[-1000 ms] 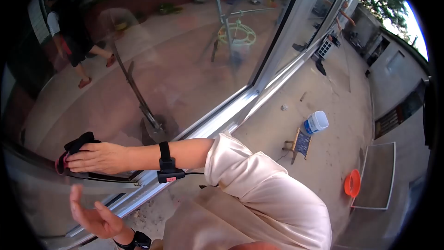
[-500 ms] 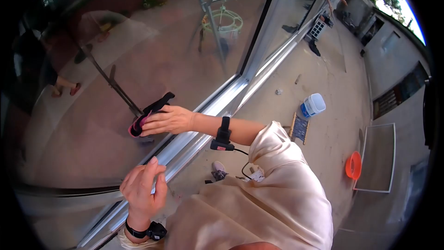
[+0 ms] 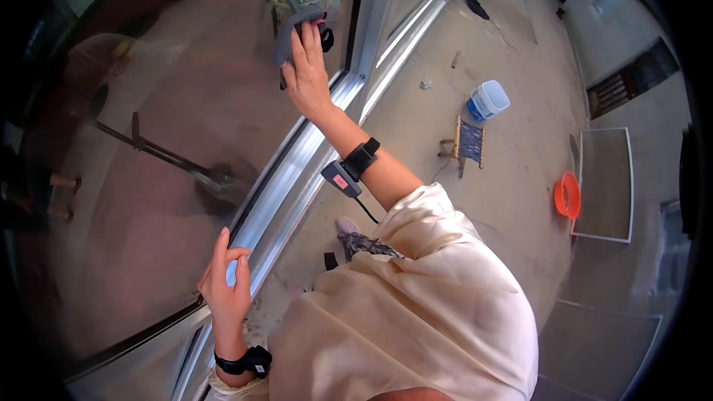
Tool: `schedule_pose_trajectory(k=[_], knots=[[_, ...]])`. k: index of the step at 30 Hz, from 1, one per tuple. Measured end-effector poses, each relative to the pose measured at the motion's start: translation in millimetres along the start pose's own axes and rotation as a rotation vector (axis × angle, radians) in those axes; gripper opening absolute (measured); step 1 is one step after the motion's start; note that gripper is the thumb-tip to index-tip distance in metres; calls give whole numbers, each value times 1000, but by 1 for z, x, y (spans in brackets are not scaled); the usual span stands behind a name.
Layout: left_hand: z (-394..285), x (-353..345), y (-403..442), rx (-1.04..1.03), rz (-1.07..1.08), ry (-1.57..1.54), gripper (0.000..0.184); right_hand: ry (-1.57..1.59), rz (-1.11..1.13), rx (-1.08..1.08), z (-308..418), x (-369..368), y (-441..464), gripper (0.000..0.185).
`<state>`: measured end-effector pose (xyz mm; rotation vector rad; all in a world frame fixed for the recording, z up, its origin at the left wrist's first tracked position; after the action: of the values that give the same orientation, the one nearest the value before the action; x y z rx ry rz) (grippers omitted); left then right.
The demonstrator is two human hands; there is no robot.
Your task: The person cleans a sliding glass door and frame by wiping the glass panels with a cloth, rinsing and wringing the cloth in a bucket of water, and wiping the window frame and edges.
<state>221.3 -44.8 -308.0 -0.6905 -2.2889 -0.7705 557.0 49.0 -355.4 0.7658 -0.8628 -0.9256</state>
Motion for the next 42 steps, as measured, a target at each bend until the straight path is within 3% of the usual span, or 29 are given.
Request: schedule_pose_trajectory(k=[6,8,10,12,14,16,17,22,23,24,26,27,28,29,30,31,32,33,34,36,38,42], knots=[[20,-66,33,153,233,-217,50,296,-23,-560,-54,5,-39,45],[43,-99,43,197,168,-365,52,879,68,-1023,-58,29,-50,40],[63,-123,48,249,284,-478,55,1142,95,-1259,-40,54,-66,35],[75,-143,49,617,264,-805,59,1314,167,-1416,-17,68,-89,36],[88,-158,42,734,359,-1207,63,1339,262,-1537,6,75,-109,37],[85,-164,37,808,411,-1561,65,1423,394,-1555,13,70,-135,41],[83,-167,37,813,416,-1560,65,1391,443,-1573,15,67,-143,41],[69,-175,34,935,256,-1290,37,1147,523,-1555,14,59,-164,43],[66,-178,35,947,189,-1234,29,853,500,-1431,11,55,-170,39],[64,-182,35,953,189,-1232,29,854,501,-1437,8,55,-179,39],[62,-183,36,875,118,-882,29,405,327,-1215,2,58,-194,41],[62,-185,36,878,118,-883,29,398,225,-1218,-1,63,-196,43],[60,-186,38,748,149,-649,30,399,229,-1216,-1,67,-197,43],[58,-187,40,617,177,-416,32,626,233,-1340,2,70,-202,44],[57,-190,42,619,179,-416,32,856,232,-1459,11,76,-200,45],[52,-195,47,357,305,-149,32,985,243,-1591,23,82,-191,48],[46,-200,53,91,418,120,34,985,246,-1592,24,84,-193,48],[31,-205,57,-27,392,105,36,1201,196,-1686,22,82,-196,50],[22,-204,60,-40,526,58,41,1422,167,-1764,16,80,-196,52],[5,-201,67,-41,417,-171,44,1606,99,-1701,-1,84,-201,53],[-2,-181,75,-219,288,-144,43,1373,-125,-1857,3,103,-156,51],[19,-155,64,-31,259,-215,35,1193,-337,-1264,-32,100,-77,53]])
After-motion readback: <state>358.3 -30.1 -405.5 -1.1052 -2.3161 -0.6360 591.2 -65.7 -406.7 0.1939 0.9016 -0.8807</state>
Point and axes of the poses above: each hand's wrist, its own y-axis towards the middle knuckle, its own x-axis out of the back of the hand, z = x × y, the point moved 1 cm from there along y, towards the middle knuckle
